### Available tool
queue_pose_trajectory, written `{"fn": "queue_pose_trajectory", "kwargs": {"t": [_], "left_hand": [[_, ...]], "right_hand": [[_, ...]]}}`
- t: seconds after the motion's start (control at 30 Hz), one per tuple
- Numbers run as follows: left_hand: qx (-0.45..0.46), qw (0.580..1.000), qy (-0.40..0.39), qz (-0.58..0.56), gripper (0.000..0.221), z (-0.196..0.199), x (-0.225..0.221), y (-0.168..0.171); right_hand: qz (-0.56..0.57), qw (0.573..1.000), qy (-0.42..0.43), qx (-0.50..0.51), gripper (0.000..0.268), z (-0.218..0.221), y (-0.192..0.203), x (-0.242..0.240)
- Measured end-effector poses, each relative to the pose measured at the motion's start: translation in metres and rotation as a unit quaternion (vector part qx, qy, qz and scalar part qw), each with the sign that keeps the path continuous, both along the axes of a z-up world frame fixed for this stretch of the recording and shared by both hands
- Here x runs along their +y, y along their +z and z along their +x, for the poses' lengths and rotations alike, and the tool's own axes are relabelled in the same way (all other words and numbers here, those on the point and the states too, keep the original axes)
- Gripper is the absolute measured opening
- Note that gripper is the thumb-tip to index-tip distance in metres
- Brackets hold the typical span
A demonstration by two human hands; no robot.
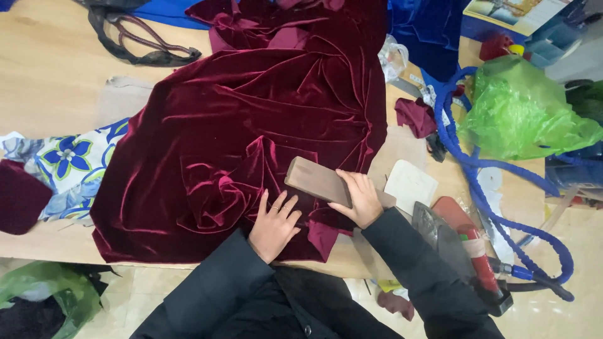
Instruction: Ironing and pressing seams on a velvet garment using a steam iron on a work table.
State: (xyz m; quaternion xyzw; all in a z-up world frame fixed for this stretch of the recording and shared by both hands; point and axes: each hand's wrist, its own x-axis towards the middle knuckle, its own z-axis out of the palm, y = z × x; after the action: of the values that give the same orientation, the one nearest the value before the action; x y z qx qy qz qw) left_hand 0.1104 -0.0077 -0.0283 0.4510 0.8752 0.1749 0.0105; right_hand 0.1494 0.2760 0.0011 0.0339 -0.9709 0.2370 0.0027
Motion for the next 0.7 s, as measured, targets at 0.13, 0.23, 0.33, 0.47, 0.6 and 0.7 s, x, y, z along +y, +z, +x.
{"fn": "queue_pose_trajectory", "kwargs": {"t": [0.13,0.23,0.33,0.47,0.6,0.7], "left_hand": [[-0.005,1.0,-0.003,-0.003,0.044,0.0,0.0,0.004],[-0.017,1.0,-0.007,-0.002,0.044,0.0,0.0,0.003],[-0.017,1.0,-0.012,-0.005,0.044,-0.001,-0.001,0.001],[-0.043,0.999,-0.01,-0.01,0.042,-0.001,-0.002,0.008],[-0.028,1.0,-0.009,-0.003,0.043,-0.002,0.0,0.007],[-0.013,1.0,-0.004,0.001,0.043,-0.004,0.001,0.009]], "right_hand": [[0.013,1.0,-0.002,-0.001,0.083,0.001,-0.002,-0.001],[0.01,1.0,-0.001,0.001,0.082,0.002,-0.002,0.0],[-0.053,0.998,-0.016,-0.029,0.086,-0.002,-0.003,0.01],[-0.086,0.996,-0.037,0.006,0.087,-0.012,0.008,0.03],[-0.052,0.986,-0.104,0.119,0.081,-0.041,0.023,0.082],[0.045,0.971,-0.182,0.146,0.087,-0.067,0.005,0.135]]}}
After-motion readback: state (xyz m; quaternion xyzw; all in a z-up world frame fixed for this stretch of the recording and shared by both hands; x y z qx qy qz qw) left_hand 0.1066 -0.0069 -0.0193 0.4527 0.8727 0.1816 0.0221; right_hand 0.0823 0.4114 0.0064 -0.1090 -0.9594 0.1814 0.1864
